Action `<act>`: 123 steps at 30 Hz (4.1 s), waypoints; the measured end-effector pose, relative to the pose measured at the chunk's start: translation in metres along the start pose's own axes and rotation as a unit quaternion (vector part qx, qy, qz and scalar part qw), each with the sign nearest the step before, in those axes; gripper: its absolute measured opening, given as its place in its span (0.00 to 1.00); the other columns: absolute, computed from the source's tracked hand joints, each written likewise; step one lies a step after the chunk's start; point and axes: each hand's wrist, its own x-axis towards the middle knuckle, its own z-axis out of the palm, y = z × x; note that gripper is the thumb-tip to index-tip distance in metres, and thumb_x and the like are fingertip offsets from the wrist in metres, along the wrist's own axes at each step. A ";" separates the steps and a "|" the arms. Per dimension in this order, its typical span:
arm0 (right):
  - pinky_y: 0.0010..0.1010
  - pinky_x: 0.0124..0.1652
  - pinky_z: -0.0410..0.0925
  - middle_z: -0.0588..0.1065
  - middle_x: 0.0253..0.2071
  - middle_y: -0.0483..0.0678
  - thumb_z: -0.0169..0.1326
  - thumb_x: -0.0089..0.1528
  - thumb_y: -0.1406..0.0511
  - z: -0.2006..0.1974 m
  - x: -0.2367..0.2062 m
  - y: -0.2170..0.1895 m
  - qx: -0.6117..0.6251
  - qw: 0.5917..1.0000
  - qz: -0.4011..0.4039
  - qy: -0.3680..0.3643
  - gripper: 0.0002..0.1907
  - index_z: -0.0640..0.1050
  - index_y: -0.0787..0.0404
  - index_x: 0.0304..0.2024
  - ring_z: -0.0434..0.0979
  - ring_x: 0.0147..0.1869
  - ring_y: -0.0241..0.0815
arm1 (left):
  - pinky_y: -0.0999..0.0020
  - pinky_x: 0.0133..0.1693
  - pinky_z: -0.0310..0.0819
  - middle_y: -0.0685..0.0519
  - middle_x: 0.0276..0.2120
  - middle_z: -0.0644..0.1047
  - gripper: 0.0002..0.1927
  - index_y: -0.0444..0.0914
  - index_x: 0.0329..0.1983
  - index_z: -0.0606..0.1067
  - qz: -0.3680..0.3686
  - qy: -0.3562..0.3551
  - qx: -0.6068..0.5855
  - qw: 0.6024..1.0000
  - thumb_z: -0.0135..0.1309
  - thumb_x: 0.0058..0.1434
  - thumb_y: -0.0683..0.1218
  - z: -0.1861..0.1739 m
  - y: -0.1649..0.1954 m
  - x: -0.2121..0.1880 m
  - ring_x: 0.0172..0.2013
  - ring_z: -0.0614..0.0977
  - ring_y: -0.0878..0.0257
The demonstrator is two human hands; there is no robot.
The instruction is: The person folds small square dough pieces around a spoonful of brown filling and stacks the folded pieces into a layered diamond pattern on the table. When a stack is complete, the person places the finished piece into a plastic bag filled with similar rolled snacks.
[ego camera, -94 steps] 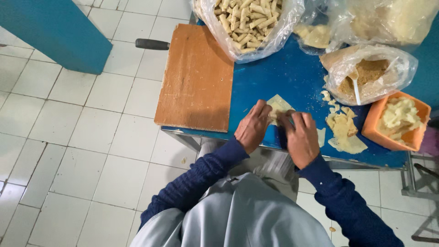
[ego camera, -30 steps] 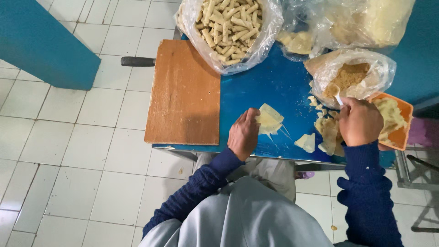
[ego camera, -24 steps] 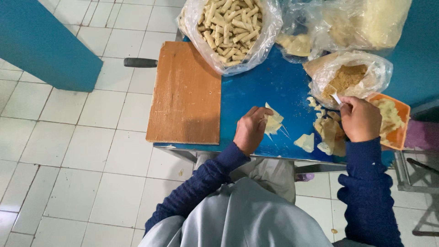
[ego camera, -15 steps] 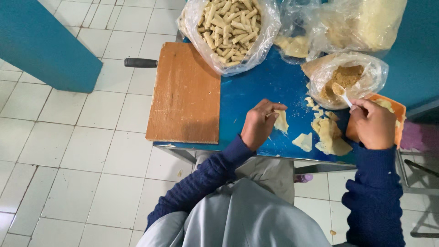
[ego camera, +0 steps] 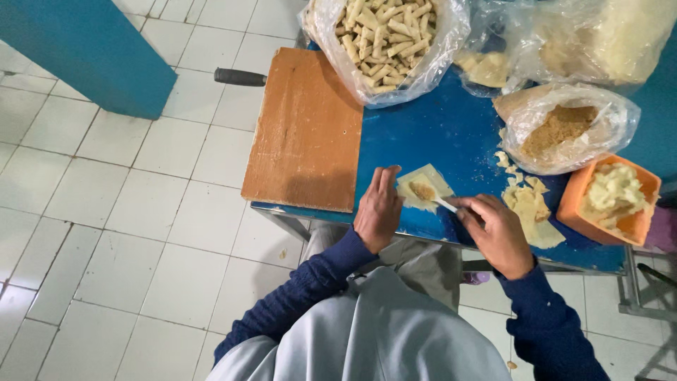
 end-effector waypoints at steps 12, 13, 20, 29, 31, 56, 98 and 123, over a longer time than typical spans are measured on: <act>0.41 0.46 0.67 0.73 0.42 0.50 0.56 0.55 0.76 0.011 -0.015 -0.002 -0.207 0.955 -0.197 0.077 0.24 0.80 0.59 0.55 0.71 0.44 0.51 | 0.57 0.45 0.75 0.46 0.37 0.73 0.23 0.34 0.60 0.67 0.055 -0.010 -0.053 0.997 0.50 0.61 0.33 0.003 -0.006 0.002 0.42 0.78 0.48; 0.41 0.46 0.68 0.73 0.42 0.51 0.56 0.54 0.76 0.012 -0.016 0.000 -0.214 0.953 -0.201 0.080 0.25 0.81 0.59 0.55 0.71 0.44 0.51 | 0.57 0.45 0.75 0.46 0.38 0.73 0.23 0.34 0.60 0.67 0.055 -0.014 -0.057 0.997 0.50 0.60 0.33 0.002 -0.006 0.003 0.41 0.78 0.48; 0.37 0.46 0.68 0.75 0.41 0.49 0.56 0.67 0.72 -0.011 -0.037 0.044 -0.168 0.971 -0.088 0.144 0.17 0.81 0.56 0.57 0.74 0.45 0.47 | 0.55 0.45 0.75 0.45 0.40 0.74 0.22 0.36 0.58 0.68 0.074 -0.074 -0.046 0.993 0.54 0.60 0.33 -0.003 -0.007 0.010 0.45 0.78 0.46; 0.37 0.51 0.67 0.73 0.45 0.53 0.55 0.67 0.72 -0.078 0.009 0.107 -0.307 0.916 -0.019 0.258 0.12 0.79 0.61 0.52 0.74 0.49 0.51 | 0.53 0.51 0.72 0.42 0.50 0.74 0.24 0.34 0.58 0.67 0.103 -0.137 -0.012 0.985 0.55 0.58 0.35 -0.003 -0.016 0.012 0.51 0.75 0.41; 0.37 0.57 0.69 0.75 0.51 0.55 0.55 0.66 0.75 -0.052 0.012 0.082 -0.270 0.914 -0.080 0.291 0.14 0.81 0.61 0.53 0.75 0.57 0.52 | 0.52 0.52 0.72 0.42 0.51 0.74 0.23 0.34 0.58 0.67 0.137 -0.132 0.011 0.982 0.54 0.59 0.35 0.000 -0.018 0.013 0.52 0.75 0.41; 0.42 0.51 0.69 0.77 0.47 0.50 0.58 0.66 0.68 0.063 0.003 -0.014 -0.135 0.973 -0.104 0.155 0.07 0.80 0.62 0.47 0.76 0.52 0.53 | 0.52 0.48 0.71 0.41 0.44 0.72 0.18 0.31 0.47 0.71 0.159 -0.143 0.008 0.977 0.60 0.54 0.39 -0.001 -0.019 0.018 0.47 0.74 0.43; 0.41 0.43 0.70 0.78 0.42 0.51 0.60 0.64 0.67 0.055 0.036 0.010 -0.034 0.992 -0.083 0.083 0.05 0.81 0.61 0.42 0.77 0.46 0.54 | 0.51 0.46 0.71 0.42 0.42 0.70 0.03 0.32 0.35 0.70 0.159 -0.115 0.050 0.979 0.49 0.58 0.34 0.022 -0.035 0.047 0.46 0.75 0.43; 0.43 0.49 0.61 0.66 0.61 0.44 0.53 0.63 0.69 0.066 0.048 0.014 -0.400 0.909 -0.086 0.083 0.28 0.76 0.48 0.66 0.65 0.55 0.49 | 0.57 0.51 0.73 0.47 0.49 0.72 0.16 0.34 0.49 0.74 0.180 -0.071 0.125 0.973 0.50 0.56 0.36 -0.001 -0.008 0.006 0.50 0.75 0.50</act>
